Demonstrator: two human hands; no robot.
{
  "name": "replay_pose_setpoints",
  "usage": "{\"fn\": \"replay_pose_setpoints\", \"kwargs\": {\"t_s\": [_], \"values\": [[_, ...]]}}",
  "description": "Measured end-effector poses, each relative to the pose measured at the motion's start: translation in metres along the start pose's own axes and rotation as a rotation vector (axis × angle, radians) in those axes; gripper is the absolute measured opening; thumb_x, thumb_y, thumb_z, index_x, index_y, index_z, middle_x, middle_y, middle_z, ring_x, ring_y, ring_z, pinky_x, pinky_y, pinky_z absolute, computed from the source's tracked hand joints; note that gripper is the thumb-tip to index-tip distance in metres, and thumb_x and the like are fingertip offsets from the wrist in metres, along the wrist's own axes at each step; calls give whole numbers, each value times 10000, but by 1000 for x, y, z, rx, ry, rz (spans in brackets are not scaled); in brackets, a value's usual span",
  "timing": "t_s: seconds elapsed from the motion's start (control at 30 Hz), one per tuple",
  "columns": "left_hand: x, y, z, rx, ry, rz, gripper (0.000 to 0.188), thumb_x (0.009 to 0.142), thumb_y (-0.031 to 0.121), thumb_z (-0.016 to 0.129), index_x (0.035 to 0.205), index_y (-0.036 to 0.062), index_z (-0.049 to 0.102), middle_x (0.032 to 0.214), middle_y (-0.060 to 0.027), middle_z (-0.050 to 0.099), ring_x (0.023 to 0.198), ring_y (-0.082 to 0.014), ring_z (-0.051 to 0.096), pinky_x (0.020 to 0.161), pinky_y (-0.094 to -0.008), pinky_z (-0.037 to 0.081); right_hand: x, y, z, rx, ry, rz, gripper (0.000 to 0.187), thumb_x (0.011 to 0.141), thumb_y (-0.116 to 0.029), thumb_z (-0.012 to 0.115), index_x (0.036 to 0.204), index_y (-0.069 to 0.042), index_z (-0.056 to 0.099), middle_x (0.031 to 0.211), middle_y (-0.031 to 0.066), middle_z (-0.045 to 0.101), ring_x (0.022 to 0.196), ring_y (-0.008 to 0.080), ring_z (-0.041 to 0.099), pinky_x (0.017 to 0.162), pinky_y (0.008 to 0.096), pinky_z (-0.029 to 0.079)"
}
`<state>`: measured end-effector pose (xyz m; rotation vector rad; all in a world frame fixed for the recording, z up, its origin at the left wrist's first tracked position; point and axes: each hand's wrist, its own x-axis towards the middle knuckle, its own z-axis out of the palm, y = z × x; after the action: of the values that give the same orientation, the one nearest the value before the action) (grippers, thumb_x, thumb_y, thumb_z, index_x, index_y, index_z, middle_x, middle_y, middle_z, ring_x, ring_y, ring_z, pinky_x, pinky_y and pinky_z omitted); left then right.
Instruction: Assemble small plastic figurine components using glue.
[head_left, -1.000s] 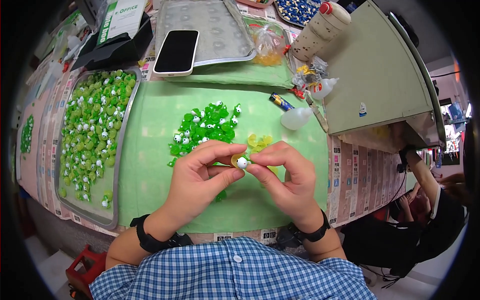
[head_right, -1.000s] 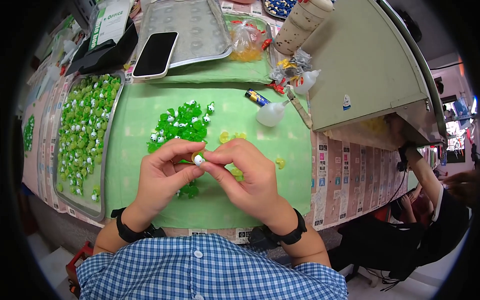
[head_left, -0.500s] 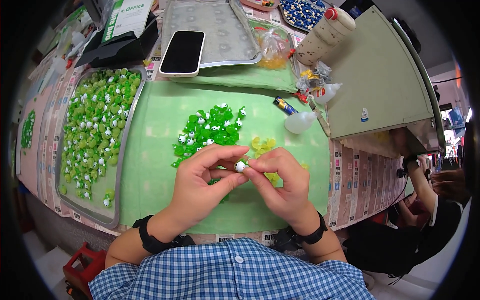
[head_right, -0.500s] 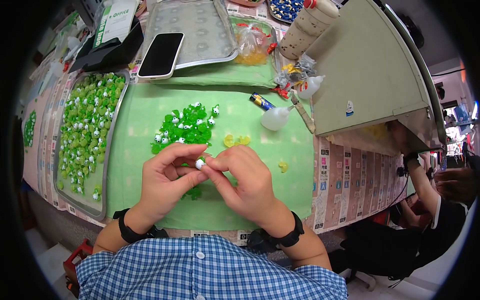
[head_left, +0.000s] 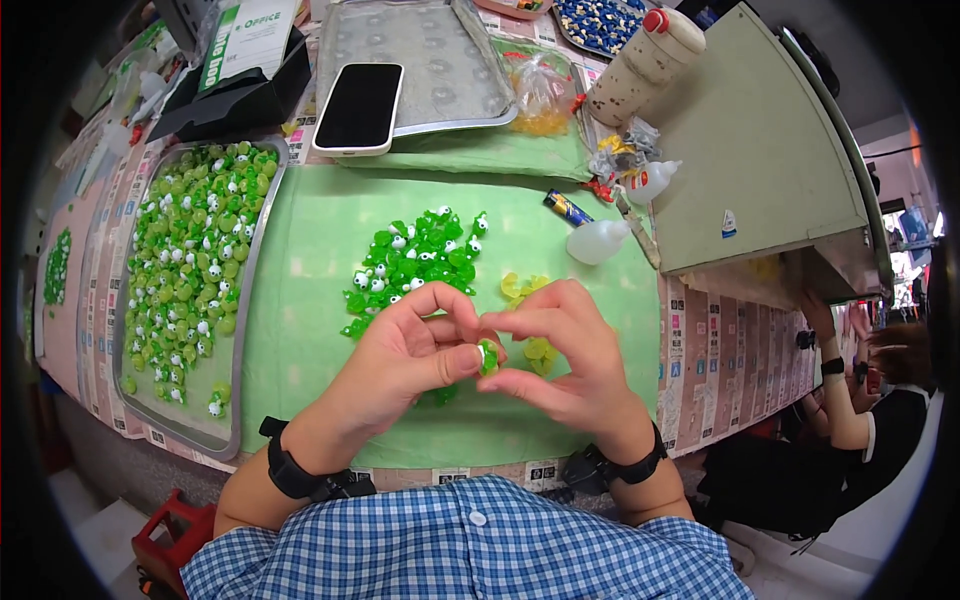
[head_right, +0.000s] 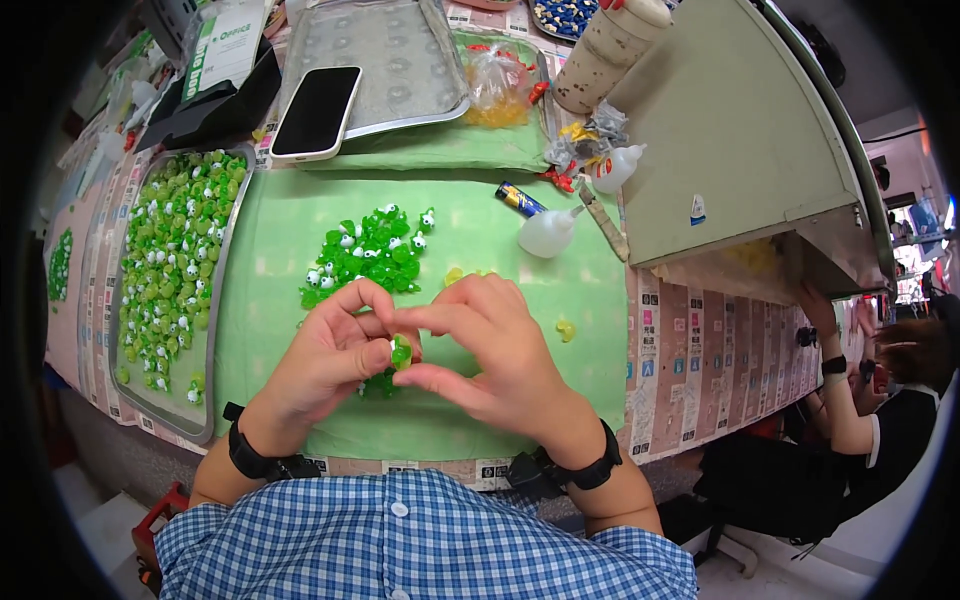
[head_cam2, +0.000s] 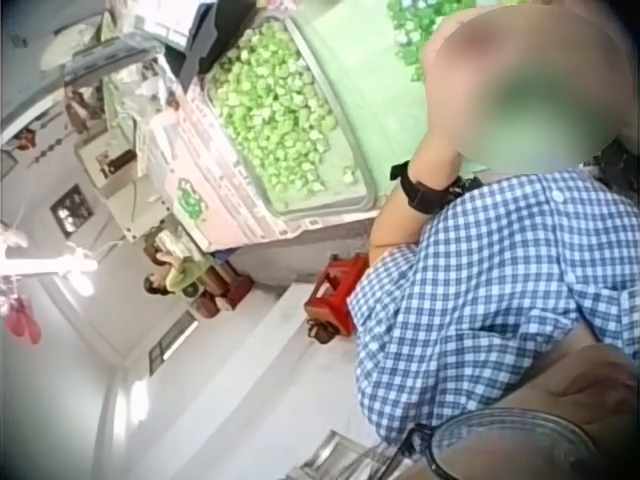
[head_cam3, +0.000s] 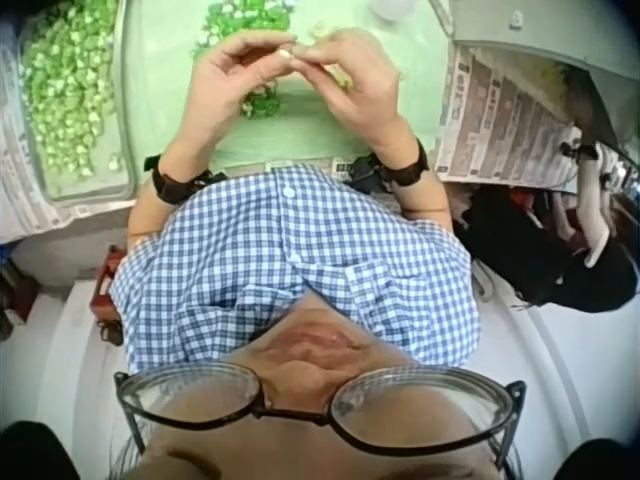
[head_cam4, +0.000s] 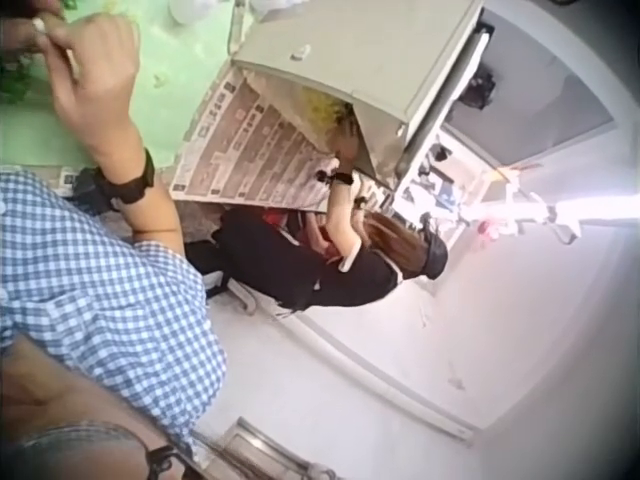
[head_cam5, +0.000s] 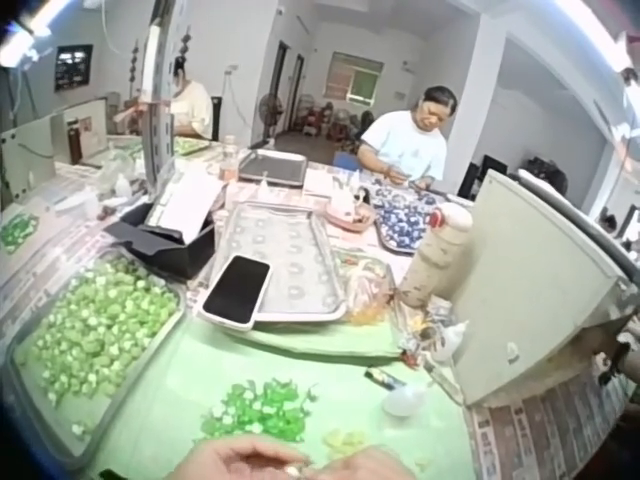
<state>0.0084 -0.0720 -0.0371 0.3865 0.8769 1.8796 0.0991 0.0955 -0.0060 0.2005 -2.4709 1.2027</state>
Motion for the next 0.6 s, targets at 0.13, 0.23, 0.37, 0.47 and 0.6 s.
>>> {"fn": "replay_pose_setpoints", "kwargs": {"t_s": [0.13,0.23,0.37,0.47,0.6], "values": [[-1,-6,3,-99,-48,-69,226,835,28,617,939,84,425,978,-58,585,913,-119,554,799,-247,457,-7,-1,3,50,-41,-23,353,604,-167,787,905,-68,631,746,34,537,696,202,502,645,323,368],[-1,-7,6,-85,-91,-2,243,837,38,618,902,100,392,973,-45,559,925,-118,532,828,-261,435,-7,-5,4,116,1,-9,319,598,-164,787,858,-61,633,721,37,533,663,199,499,632,322,364],[-2,-5,10,-28,-107,40,261,844,55,614,869,110,361,959,-37,539,916,-121,524,842,-275,422,-6,-7,5,133,23,-37,309,594,-153,787,841,-56,629,705,36,535,636,198,497,618,317,365],[-2,-4,11,-34,-109,39,261,848,57,610,871,110,355,961,-41,539,920,-123,525,843,-276,418,-8,-7,6,144,29,-31,315,595,-147,789,850,-53,630,709,35,538,636,196,500,616,314,373],[-3,-5,12,-34,-108,71,254,854,57,602,873,110,355,969,-49,538,929,-129,527,840,-278,423,-10,-7,8,201,37,28,326,614,-131,788,891,-52,633,719,35,540,645,191,502,617,303,389]]}}
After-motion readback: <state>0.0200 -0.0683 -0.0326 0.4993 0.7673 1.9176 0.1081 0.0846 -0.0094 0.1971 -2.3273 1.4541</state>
